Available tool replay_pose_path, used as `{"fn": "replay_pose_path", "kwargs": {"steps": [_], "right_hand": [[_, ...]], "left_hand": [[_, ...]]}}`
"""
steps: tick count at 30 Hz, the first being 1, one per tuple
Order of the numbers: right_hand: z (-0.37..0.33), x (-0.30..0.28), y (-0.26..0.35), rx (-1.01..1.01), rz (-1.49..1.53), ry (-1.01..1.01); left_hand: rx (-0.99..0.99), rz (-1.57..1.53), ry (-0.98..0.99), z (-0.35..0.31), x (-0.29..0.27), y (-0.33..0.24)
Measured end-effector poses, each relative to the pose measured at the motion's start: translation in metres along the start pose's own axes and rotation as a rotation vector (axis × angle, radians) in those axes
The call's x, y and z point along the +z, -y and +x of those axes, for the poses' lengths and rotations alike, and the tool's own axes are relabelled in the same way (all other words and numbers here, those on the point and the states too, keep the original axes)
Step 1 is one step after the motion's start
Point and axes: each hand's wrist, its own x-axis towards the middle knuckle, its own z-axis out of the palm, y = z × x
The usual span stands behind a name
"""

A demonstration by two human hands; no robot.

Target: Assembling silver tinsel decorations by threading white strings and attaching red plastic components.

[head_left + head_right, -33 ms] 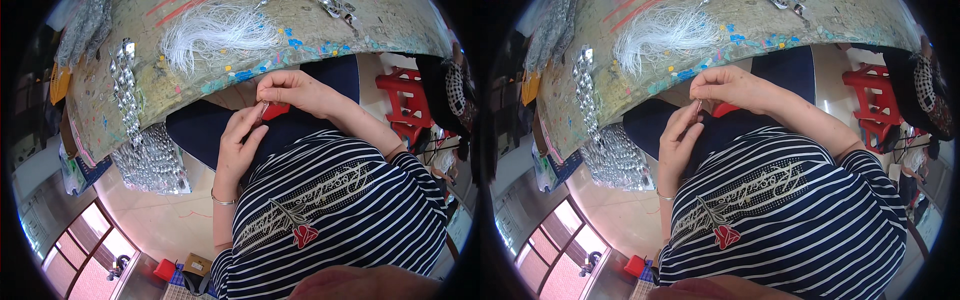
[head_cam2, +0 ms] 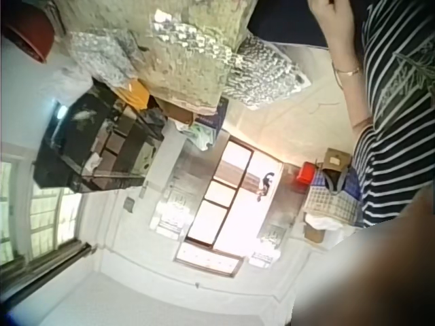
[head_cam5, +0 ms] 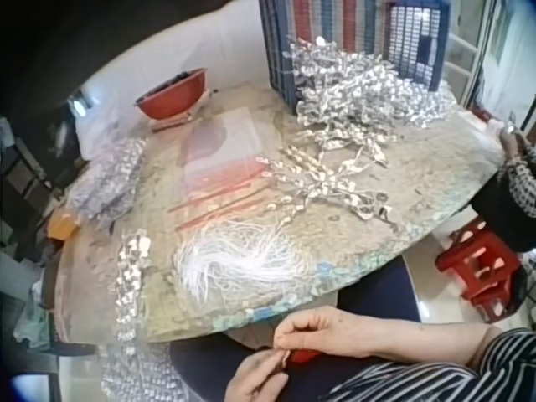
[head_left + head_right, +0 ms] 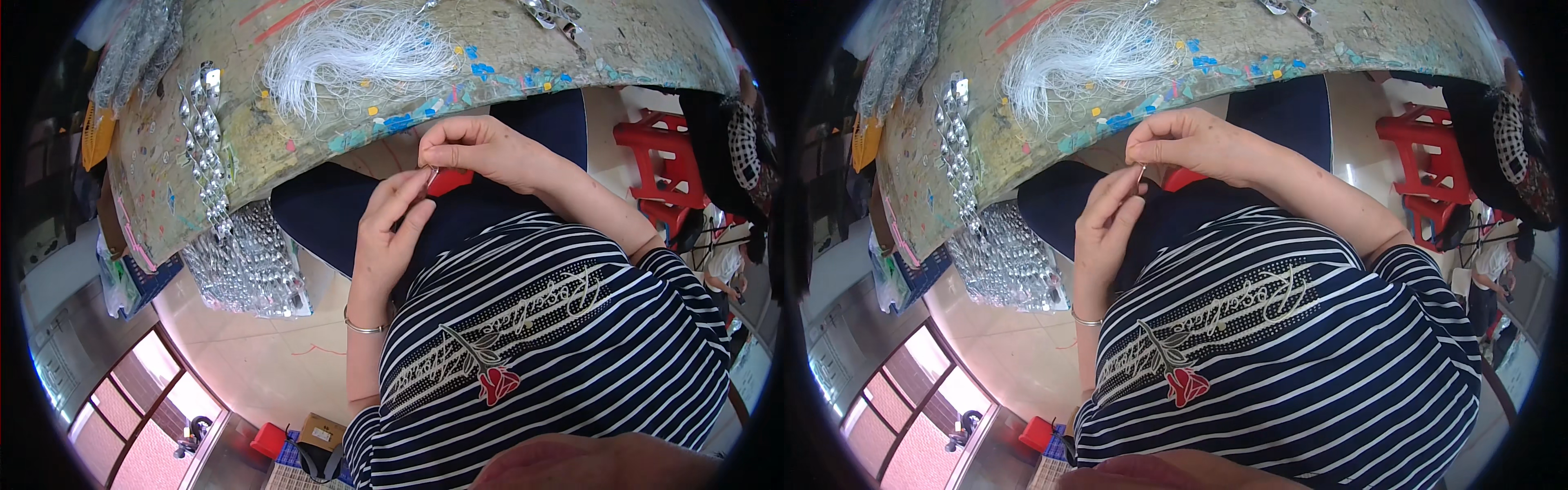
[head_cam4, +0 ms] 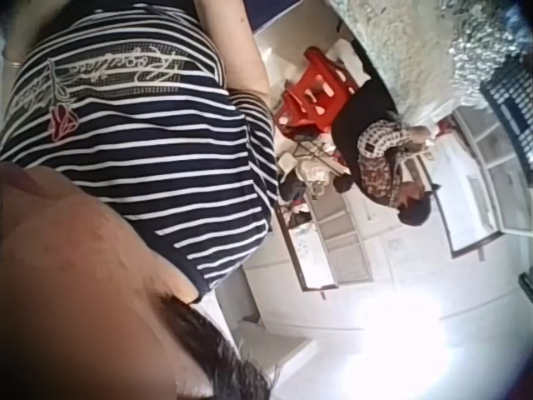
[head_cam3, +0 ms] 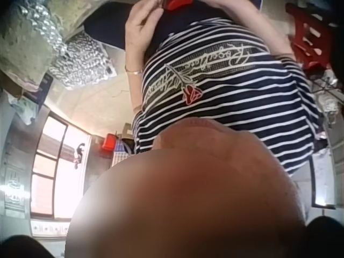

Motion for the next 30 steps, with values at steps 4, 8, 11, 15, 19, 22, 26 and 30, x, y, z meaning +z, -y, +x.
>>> {"fn": "replay_pose_path", "kwargs": {"steps": [4, 8, 11, 15, 19, 22, 26, 30], "right_hand": [[-0.001, 0.003, -0.002, 0.004, 0.016, 0.002], [-0.001, 0.004, -0.002, 0.043, 0.012, -0.019], [-0.001, 0.004, -0.008, 0.062, 0.027, -0.017], [0.0, 0.005, -0.008, 0.104, 0.028, -0.026], [0.004, 0.006, -0.011, 0.111, 0.055, -0.019], [0.006, 0.005, -0.015, 0.125, 0.076, -0.023], [0.005, 0.005, -0.014, 0.164, 0.116, 0.0], [0.005, 0.004, -0.012, 0.2, 0.093, 0.032]], "left_hand": [[-0.193, -0.272, -0.145, 0.01, 0.004, -0.003], [-0.321, -0.417, -0.174, 0.011, 0.008, 0.002], [-0.35, -0.47, -0.203, 0.012, 0.012, 0.0], [-0.38, -0.567, -0.209, 0.012, 0.015, 0.002], [-0.427, -0.582, -0.219, 0.012, 0.016, 0.0], [-0.466, -0.591, -0.228, 0.013, 0.016, 0.0], [-0.465, -0.589, -0.214, 0.011, 0.014, 0.001], [-0.392, -0.583, -0.21, 0.007, 0.012, 0.004]]}}
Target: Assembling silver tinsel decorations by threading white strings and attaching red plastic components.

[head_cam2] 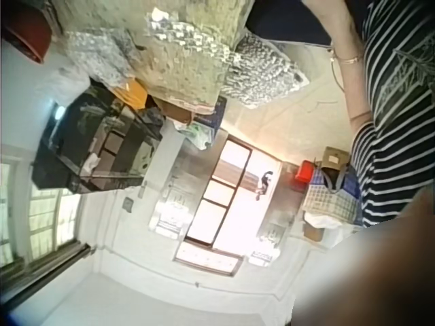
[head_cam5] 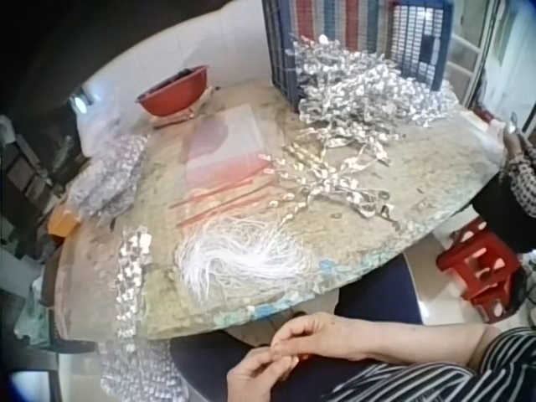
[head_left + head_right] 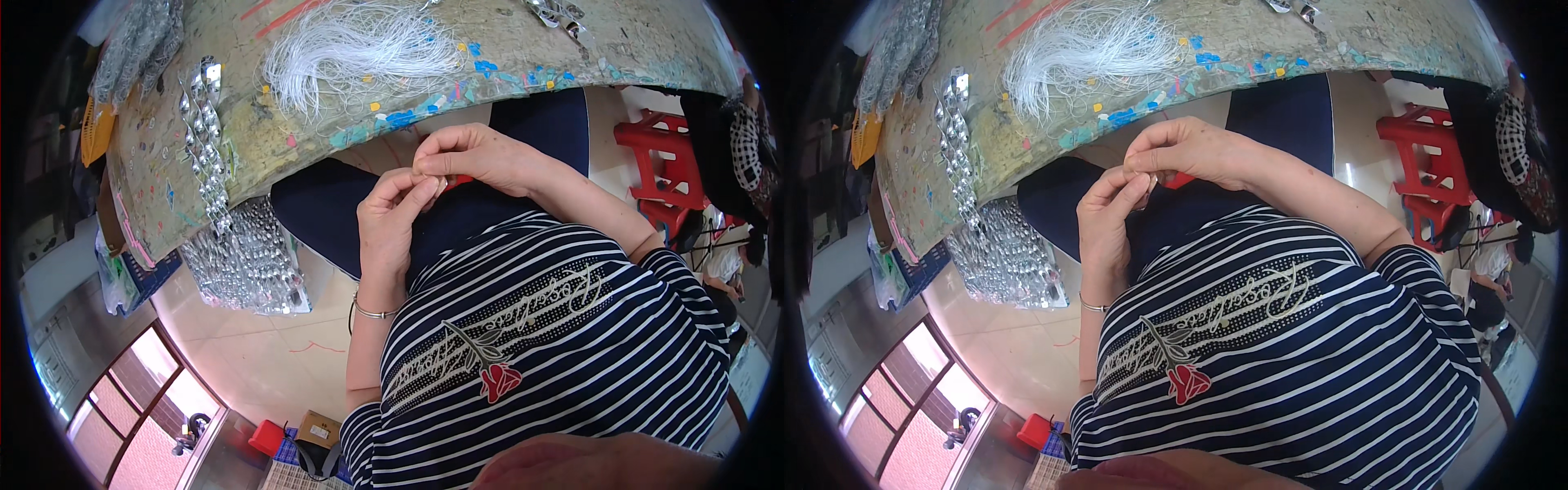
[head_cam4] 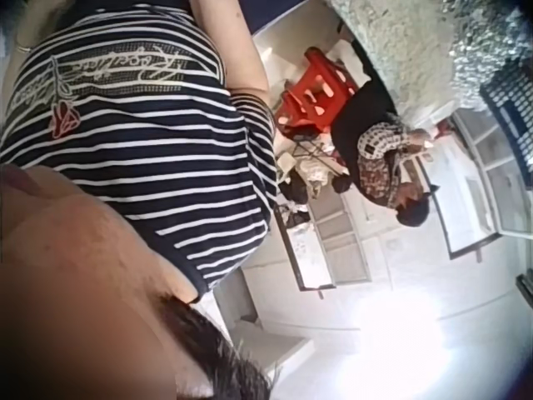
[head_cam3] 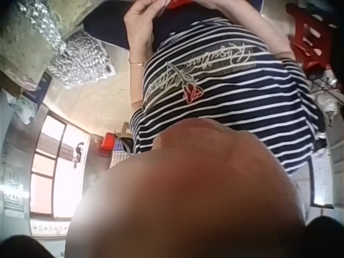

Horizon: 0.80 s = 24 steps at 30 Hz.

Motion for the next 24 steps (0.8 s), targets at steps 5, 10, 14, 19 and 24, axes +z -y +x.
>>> {"fn": "replay_pose_path", "kwargs": {"steps": [5, 10, 14, 19, 24], "right_hand": [[-0.011, -0.008, 0.005, -0.156, -0.373, -0.077], [-0.031, -0.04, 0.008, -0.408, -0.903, -0.19], [-0.042, -0.06, 0.014, -0.404, -0.883, -0.292], [-0.047, -0.052, 0.029, -0.442, -0.762, -0.395], [-0.039, -0.01, 0.042, -0.67, -0.918, -0.224]], "left_hand": [[0.03, -0.008, -0.016, -0.004, -0.01, -0.002], [0.025, 0.055, -0.128, -0.013, -0.031, -0.004], [0.018, 0.067, -0.145, -0.02, -0.049, 0.0], [0.087, 0.122, -0.072, -0.018, -0.044, -0.005], [0.297, 0.144, -0.057, -0.004, -0.006, -0.028]]}}
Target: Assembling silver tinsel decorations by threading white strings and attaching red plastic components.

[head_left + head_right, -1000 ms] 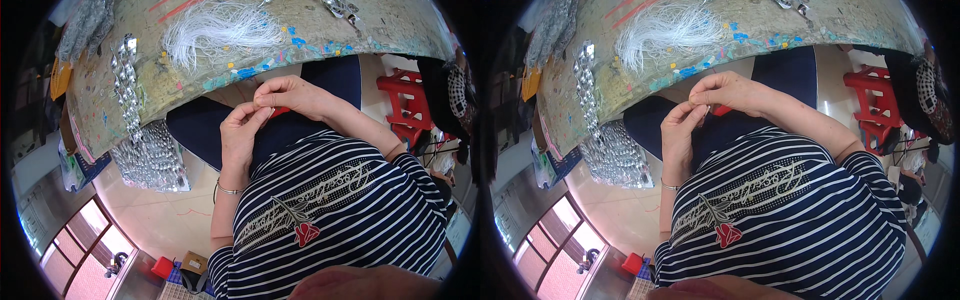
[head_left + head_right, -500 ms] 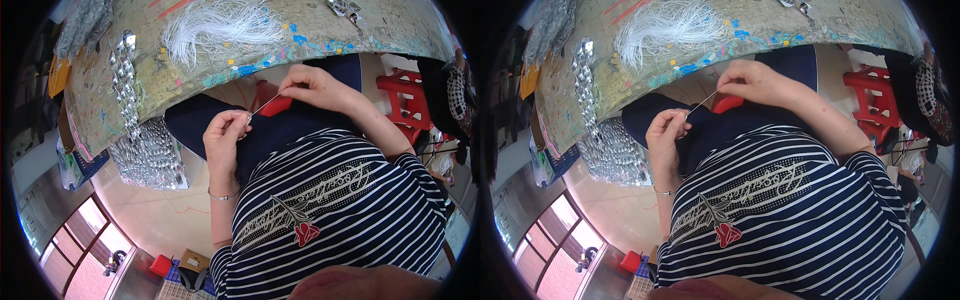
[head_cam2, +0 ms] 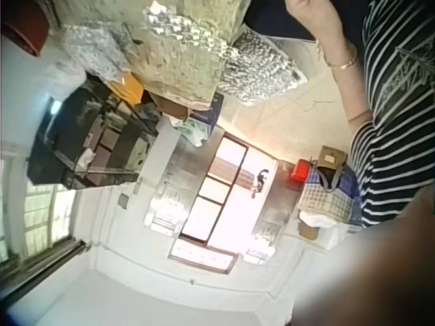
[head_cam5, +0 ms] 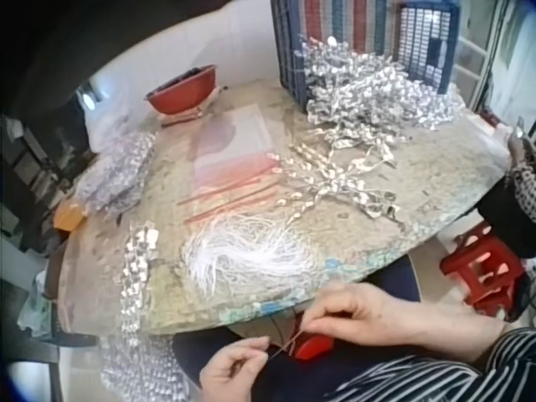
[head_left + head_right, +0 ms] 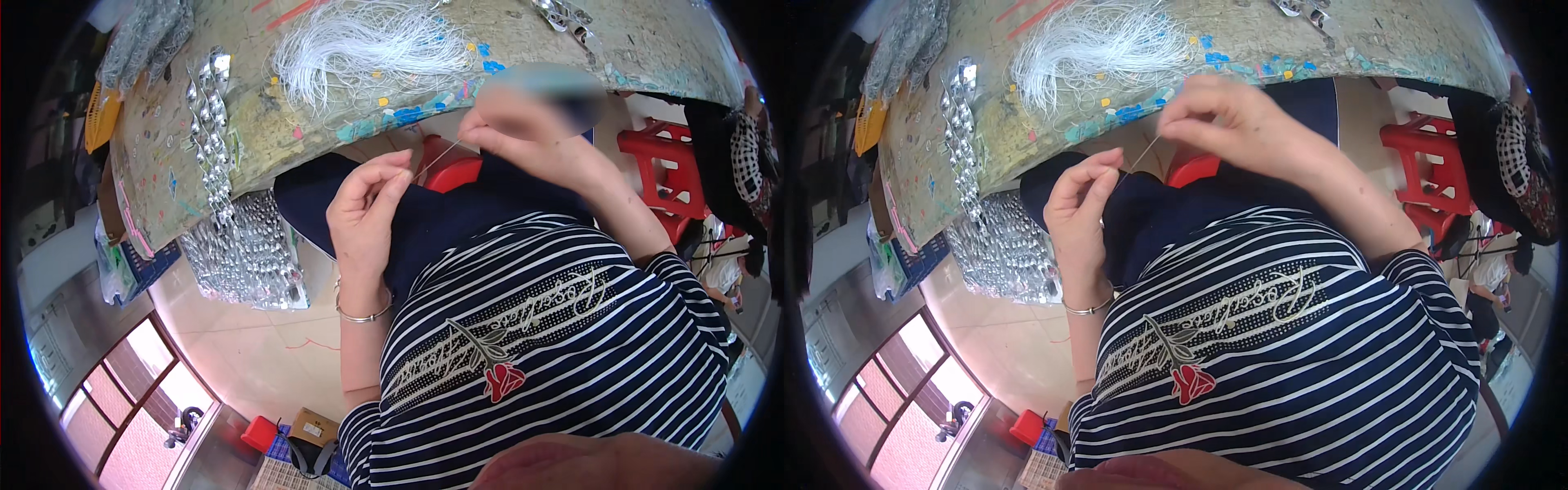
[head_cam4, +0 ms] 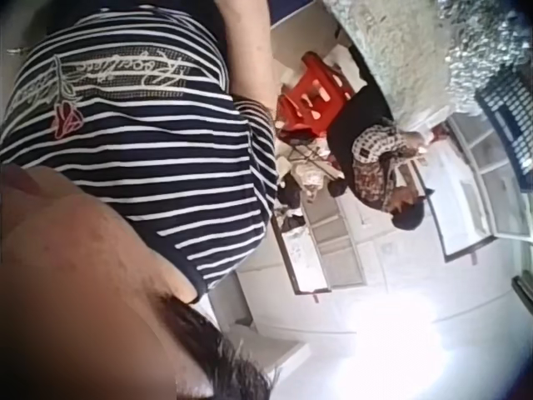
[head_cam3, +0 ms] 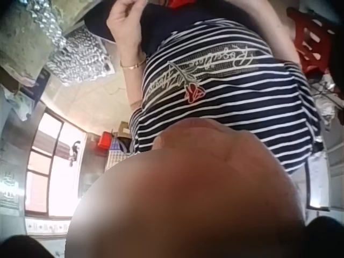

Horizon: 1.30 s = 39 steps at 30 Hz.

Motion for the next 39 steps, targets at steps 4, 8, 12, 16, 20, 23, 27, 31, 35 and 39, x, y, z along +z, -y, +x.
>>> {"fn": "replay_pose_path", "kwargs": {"steps": [4, 8, 12, 16, 20, 23, 27, 31, 35, 39], "right_hand": [[0.008, 0.021, 0.009, 0.03, 0.175, 0.035], [0.011, 0.018, 0.004, -0.051, 0.031, 0.011], [0.013, 0.006, -0.002, -0.025, -0.019, -0.011], [0.012, -0.003, -0.008, 0.013, 0.023, -0.061], [0.012, -0.004, -0.013, 0.189, 0.248, -0.086], [0.014, -0.004, -0.013, 0.258, 0.476, -0.087], [0.016, -0.002, -0.008, 0.313, 0.551, -0.105], [0.018, 0.001, 0.005, 0.311, 0.482, -0.018], [0.017, 0.015, 0.01, 0.138, 0.387, 0.037], [0.018, 0.021, 0.015, 0.098, 0.266, 0.04]], "left_hand": [[-0.071, 0.012, 0.079, 0.003, 0.014, -0.002], [-0.163, -0.141, 0.063, 0.001, 0.014, -0.002], [-0.198, -0.164, 0.026, -0.001, 0.008, 0.002], [-0.22, -0.18, 0.037, -0.003, 0.006, 0.005], [-0.254, -0.164, 0.035, -0.005, 0.005, 0.007], [-0.231, -0.155, 0.036, -0.005, 0.007, 0.01], [-0.252, -0.137, 0.045, -0.006, 0.007, 0.009], [-0.238, -0.144, 0.058, -0.004, 0.01, 0.006], [-0.125, -0.204, 0.092, 0.003, 0.015, -0.002], [-0.09, -0.171, 0.111, 0.005, 0.016, -0.006]]}}
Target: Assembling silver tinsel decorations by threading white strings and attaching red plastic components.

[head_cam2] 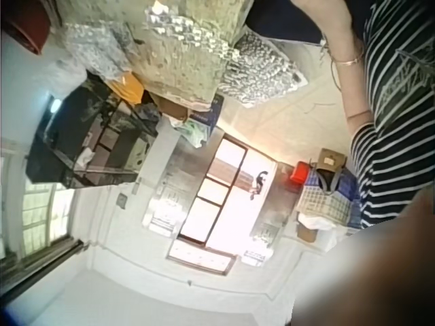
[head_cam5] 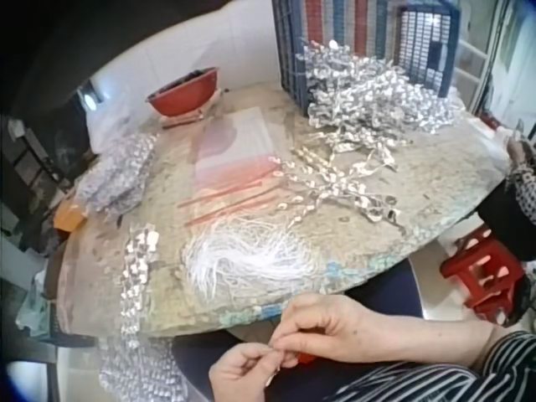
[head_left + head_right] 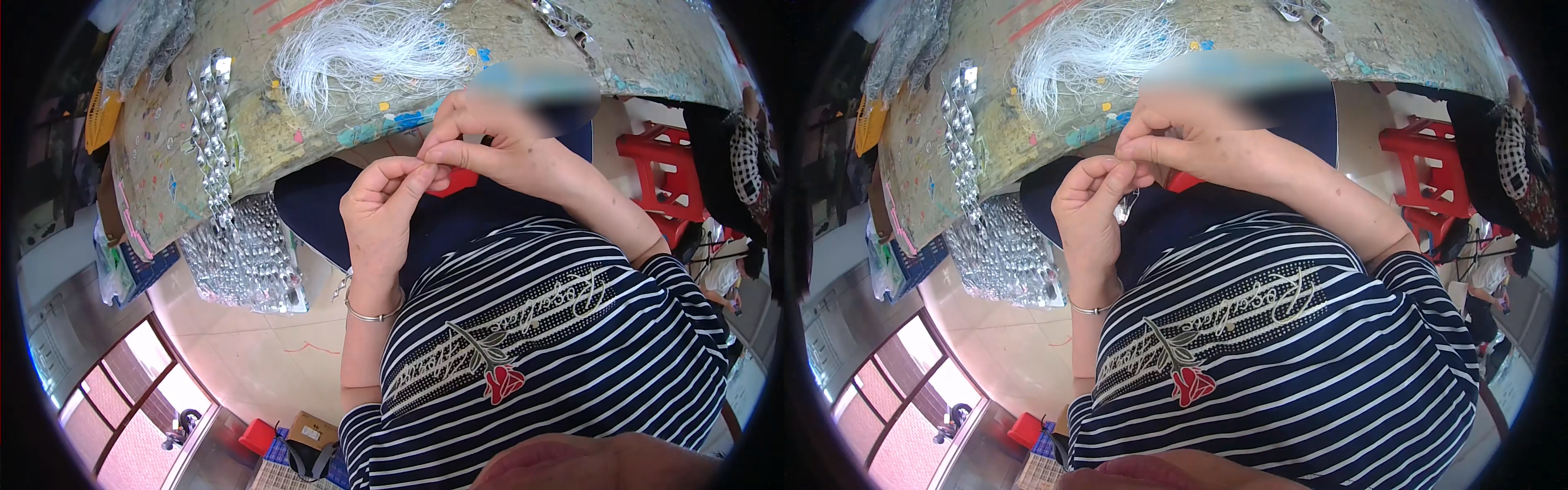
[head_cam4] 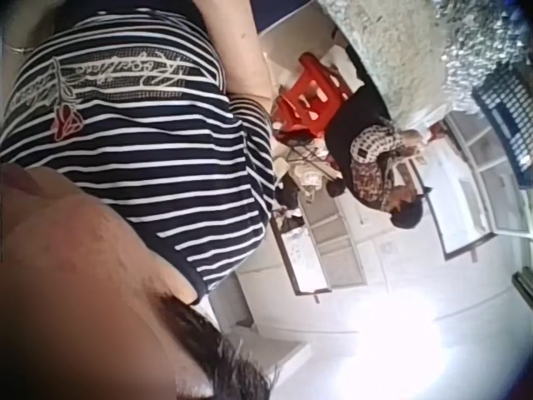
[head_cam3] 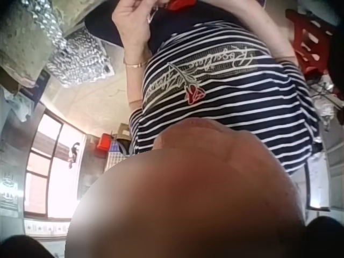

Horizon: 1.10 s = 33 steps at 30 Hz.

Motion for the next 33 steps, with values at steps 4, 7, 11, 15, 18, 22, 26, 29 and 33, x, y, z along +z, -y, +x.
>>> {"fn": "replay_pose_path", "kwargs": {"steps": [4, 7, 11, 15, 18, 22, 26, 29, 33], "right_hand": [[0.0, 0.0, 0.002, -0.061, -0.125, -0.015], [0.0, 0.002, -0.003, -0.107, -0.255, -0.007], [0.003, 0.003, -0.008, -0.317, -0.481, -0.029], [0.004, 0.003, -0.01, -0.263, -0.447, -0.039], [-0.001, 0.004, -0.008, -0.045, -0.24, -0.063], [-0.002, 0.003, -0.015, -0.011, -0.127, -0.036], [-0.004, -0.001, -0.017, 0.181, 0.177, -0.022], [-0.008, -0.003, -0.021, 0.279, 0.291, -0.015], [-0.008, 0.001, -0.021, 0.279, 0.317, -0.014]], "left_hand": [[-0.003, 0.081, -0.054, -0.003, 0.003, 0.0], [-0.006, 0.216, -0.111, -0.005, 0.006, 0.002], [0.022, 0.442, -0.156, -0.005, 0.004, 0.009], [-0.058, 0.306, -0.185, -0.003, 0.008, 0.006], [-0.09, 0.088, -0.181, -0.004, 0.007, 0.006], [-0.068, 0.058, -0.178, -0.005, 0.005, 0.01], [-0.074, 0.002, -0.183, -0.006, 0.001, 0.01], [-0.077, -0.001, -0.194, -0.006, 0.004, 0.01], [-0.101, -0.024, -0.184, -0.005, 0.002, 0.011]]}}
